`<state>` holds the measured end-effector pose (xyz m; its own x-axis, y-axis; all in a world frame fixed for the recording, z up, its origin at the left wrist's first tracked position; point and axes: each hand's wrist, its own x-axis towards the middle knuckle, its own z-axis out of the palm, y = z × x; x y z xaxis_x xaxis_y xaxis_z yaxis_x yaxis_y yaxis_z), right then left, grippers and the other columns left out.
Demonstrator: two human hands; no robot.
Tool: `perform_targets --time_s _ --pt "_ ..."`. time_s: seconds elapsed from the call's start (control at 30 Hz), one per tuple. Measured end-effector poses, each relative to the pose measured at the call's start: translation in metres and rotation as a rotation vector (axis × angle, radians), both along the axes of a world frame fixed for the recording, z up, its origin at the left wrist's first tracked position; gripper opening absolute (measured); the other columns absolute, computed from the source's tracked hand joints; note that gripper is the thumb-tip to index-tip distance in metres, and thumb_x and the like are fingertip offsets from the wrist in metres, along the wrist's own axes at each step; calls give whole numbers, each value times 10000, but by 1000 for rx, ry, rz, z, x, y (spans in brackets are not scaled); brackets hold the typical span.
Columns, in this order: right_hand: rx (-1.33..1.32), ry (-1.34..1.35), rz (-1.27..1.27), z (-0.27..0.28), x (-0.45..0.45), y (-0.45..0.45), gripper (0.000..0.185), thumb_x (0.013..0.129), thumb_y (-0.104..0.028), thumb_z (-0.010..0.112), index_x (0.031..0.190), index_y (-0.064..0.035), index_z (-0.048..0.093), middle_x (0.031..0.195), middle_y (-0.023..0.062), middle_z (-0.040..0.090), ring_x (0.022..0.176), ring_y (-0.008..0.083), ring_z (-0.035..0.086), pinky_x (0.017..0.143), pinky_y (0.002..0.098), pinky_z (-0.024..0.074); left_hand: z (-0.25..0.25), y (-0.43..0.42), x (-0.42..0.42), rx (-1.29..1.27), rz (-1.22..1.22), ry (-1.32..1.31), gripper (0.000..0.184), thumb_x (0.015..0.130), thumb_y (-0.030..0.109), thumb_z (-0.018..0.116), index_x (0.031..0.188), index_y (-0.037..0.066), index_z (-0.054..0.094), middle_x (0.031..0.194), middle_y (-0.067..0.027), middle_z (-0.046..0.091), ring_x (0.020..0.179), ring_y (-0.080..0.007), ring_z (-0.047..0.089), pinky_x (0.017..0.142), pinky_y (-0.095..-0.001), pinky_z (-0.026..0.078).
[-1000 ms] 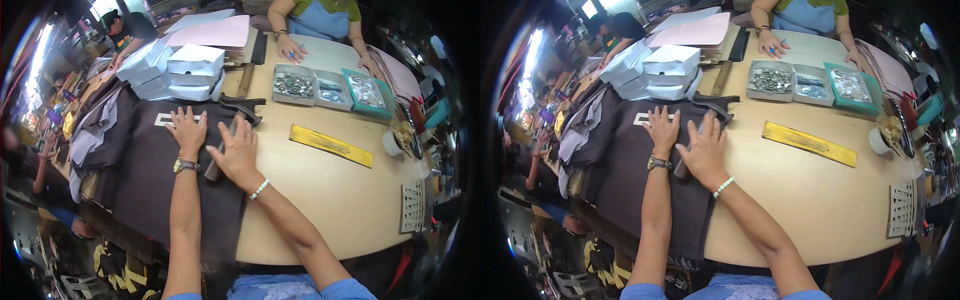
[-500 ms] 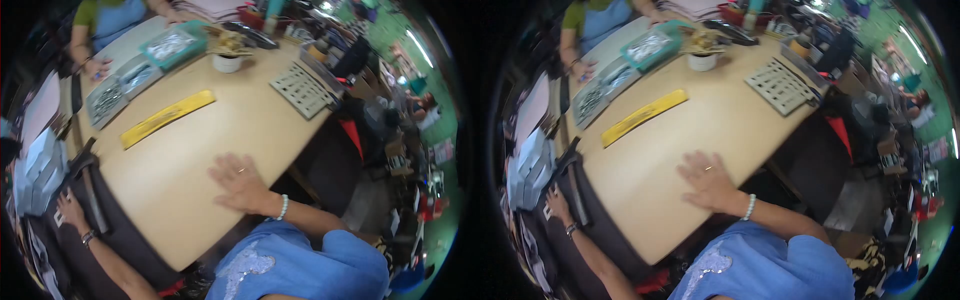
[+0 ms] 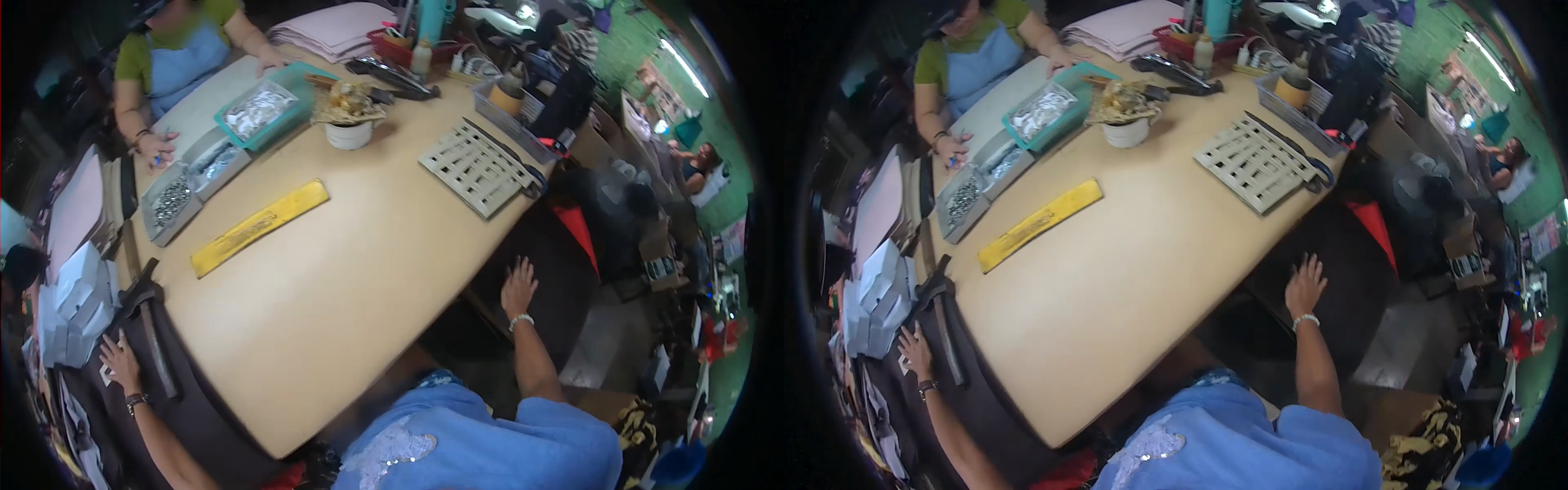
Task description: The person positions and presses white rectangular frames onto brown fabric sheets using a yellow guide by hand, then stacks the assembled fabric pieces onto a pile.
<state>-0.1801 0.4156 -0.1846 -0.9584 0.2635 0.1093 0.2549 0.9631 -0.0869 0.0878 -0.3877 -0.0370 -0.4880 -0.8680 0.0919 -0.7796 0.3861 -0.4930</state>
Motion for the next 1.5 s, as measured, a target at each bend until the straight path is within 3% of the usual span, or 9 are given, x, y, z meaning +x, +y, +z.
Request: perform_targets --time_s 0.2,0.27,0.37,0.53,0.73,0.9,1.1,1.3,1.5 --pt "-374 60 -104 0 -9 20 446 1003 -301 340 1365 -61 441 1431 147 406 1345 307 338 1067 522 267 40 84 -30 138 -176 857 655 974 424 394 1486 90 158 1539 -132 185 1407 -384 149 1073 -620 133" --pt "-955 413 -243 -9 -14 46 488 1003 -328 367 1289 46 496 1339 186 499 1278 282 433 1064 398 311 67 155 -38 302 -328 1024 686 970 401 421 1486 55 131 1535 -153 191 1420 -360 133 1114 -545 106" --pt "-1471 747 -447 100 3 -5 531 984 -352 434 1267 94 487 1284 151 534 1147 228 513 1031 325 348 98 263 -34 542 -542 1001 770 873 247 573 1478 23 153 1524 -206 194 1416 -337 170 1140 -431 121" --pt "-2057 398 -89 211 54 -162 466 978 -347 458 1273 10 507 1242 96 555 1122 188 530 1004 325 386 64 403 -38 1435 -707 1151 1046 686 143 759 1487 37 95 1495 -203 265 1391 -302 257 1124 -447 213" --pt "-1972 -539 822 214 69 -295 545 1037 -337 182 1396 33 358 1483 117 327 1374 223 279 1125 334 203 18 457 -84 1517 -471 1483 782 851 -67 531 1484 27 83 1437 -154 327 1314 -228 351 1076 -335 303" --pt "-473 121 1168 201 46 -272 493 911 -356 529 1295 -47 514 1394 246 395 1269 436 375 1023 584 259 40 407 -58 1705 -15 1968 737 825 -136 423 1485 31 140 1502 -175 210 1342 -260 315 1094 -348 279" --pt "-270 41 937 167 40 -226 564 885 -385 562 1333 -54 476 1434 226 352 1320 434 312 1045 606 226 42 374 -10 1318 158 2175 712 845 -89 437 1485 47 155 1463 -174 304 1294 -262 388 1048 -355 342" --pt "-214 55 907 166 48 -226 595 875 -391 574 1360 -69 452 1452 210 335 1340 431 283 1051 623 204 64 404 -2 238 -211 1353 787 837 147 577 1475 31 130 1458 -209 299 1334 -344 330 1064 -484 288" --pt "-206 39 904 168 51 -218 600 861 -391 589 1350 -68 459 1448 207 342 1336 427 288 1052 623 201 62 430 -56 712 -918 832 815 723 364 757 1366 13 401 1425 -266 325 1324 -456 295 1077 -519 256"
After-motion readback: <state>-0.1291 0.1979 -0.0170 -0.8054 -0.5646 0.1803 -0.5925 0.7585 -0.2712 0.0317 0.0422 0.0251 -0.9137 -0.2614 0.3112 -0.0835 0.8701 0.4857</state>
